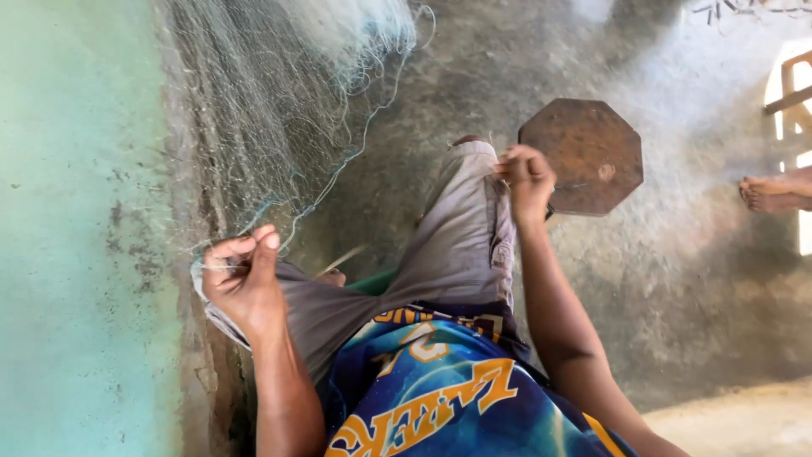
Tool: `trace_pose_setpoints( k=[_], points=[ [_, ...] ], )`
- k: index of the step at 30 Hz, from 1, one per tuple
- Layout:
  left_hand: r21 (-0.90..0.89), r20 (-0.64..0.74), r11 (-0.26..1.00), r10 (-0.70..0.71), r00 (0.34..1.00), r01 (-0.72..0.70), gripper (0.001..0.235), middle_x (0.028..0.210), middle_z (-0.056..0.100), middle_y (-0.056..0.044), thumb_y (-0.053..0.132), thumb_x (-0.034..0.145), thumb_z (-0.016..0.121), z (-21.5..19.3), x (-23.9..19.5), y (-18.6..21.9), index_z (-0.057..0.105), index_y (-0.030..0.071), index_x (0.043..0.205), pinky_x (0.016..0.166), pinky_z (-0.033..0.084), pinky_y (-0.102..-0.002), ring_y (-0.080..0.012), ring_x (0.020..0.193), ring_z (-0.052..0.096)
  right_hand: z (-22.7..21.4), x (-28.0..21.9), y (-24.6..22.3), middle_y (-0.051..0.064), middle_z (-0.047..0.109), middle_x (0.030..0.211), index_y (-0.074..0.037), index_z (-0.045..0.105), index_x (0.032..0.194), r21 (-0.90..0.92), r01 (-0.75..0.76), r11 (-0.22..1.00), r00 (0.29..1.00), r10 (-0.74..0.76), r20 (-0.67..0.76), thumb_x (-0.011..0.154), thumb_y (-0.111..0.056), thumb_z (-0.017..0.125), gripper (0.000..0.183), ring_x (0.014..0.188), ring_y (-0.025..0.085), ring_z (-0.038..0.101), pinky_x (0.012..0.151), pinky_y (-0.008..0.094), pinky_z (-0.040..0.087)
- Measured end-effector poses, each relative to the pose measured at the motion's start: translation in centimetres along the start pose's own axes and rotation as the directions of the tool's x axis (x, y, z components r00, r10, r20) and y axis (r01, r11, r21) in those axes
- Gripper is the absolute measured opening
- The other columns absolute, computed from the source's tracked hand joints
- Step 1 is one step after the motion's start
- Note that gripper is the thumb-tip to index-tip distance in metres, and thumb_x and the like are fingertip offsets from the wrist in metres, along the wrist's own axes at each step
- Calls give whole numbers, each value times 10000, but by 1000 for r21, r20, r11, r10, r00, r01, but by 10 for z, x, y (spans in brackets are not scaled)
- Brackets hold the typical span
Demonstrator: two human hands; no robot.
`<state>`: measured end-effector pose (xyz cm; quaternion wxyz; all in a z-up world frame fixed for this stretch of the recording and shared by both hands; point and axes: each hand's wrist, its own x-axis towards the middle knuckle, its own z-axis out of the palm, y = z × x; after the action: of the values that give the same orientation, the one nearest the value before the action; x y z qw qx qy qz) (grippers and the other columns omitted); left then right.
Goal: The person sits cross-legged on the floor and uses a wooden tool to weave white thread into a fishing net. They repeatedly pull the thread through the mesh, tighten the weave, and adjust the net's position. Another person briefly hands them a small white object, which they handle before resuming the mending task.
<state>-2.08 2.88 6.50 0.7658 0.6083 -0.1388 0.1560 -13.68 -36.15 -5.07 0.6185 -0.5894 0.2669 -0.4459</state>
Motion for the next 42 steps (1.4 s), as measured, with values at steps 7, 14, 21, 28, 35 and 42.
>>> trace_pose_setpoints(
  k=[7,14,21,28,35,42],
  points=[
    [-56,-1,998,2,1000,-2,296,984,733,-277,-121,890,814,-6,3,5,552,-24,988,916,636,-370,-339,1014,766,-146,34,138,50,660,1082,-231,757,1183,-957,92,274,995,-73,74,863,-414,834,376,996,315,639,842,448,557],
    [-32,-38,998,-47,998,46,250,997,757,-231,-96,912,788,1,3,12,582,27,981,745,581,-231,-217,929,772,-183,20,175,-3,606,1128,-300,753,1192,-972,234,-15,956,-179,233,855,-411,826,362,1067,296,562,826,417,514],
    [-195,-44,961,-207,977,195,204,1013,777,-221,76,873,798,-2,2,-10,633,170,949,809,569,-239,-191,933,769,-188,9,155,115,708,965,-137,768,980,-854,481,198,847,-356,395,937,-68,660,135,894,367,592,800,451,453],
    [-223,-29,966,-142,989,132,174,983,782,-167,1,896,771,-2,2,-12,638,97,953,834,621,-303,-226,978,778,-105,40,101,163,738,932,-145,538,1055,-147,71,987,951,-111,-287,981,0,525,163,553,191,617,409,296,373],
    [-233,124,962,-117,985,143,136,1046,771,-136,39,983,697,0,-2,-8,601,130,1017,924,616,-334,-240,1054,764,42,-4,-50,132,709,1045,-112,694,1180,231,13,973,997,-29,69,1039,84,636,249,735,182,709,636,267,640],
    [-213,49,971,-98,994,106,167,957,795,-181,13,921,771,7,-1,-15,625,34,999,647,519,-156,-36,810,694,154,-77,-93,206,703,904,68,670,1107,328,-27,944,854,-149,499,993,131,626,138,770,348,764,691,475,697]
  ],
)
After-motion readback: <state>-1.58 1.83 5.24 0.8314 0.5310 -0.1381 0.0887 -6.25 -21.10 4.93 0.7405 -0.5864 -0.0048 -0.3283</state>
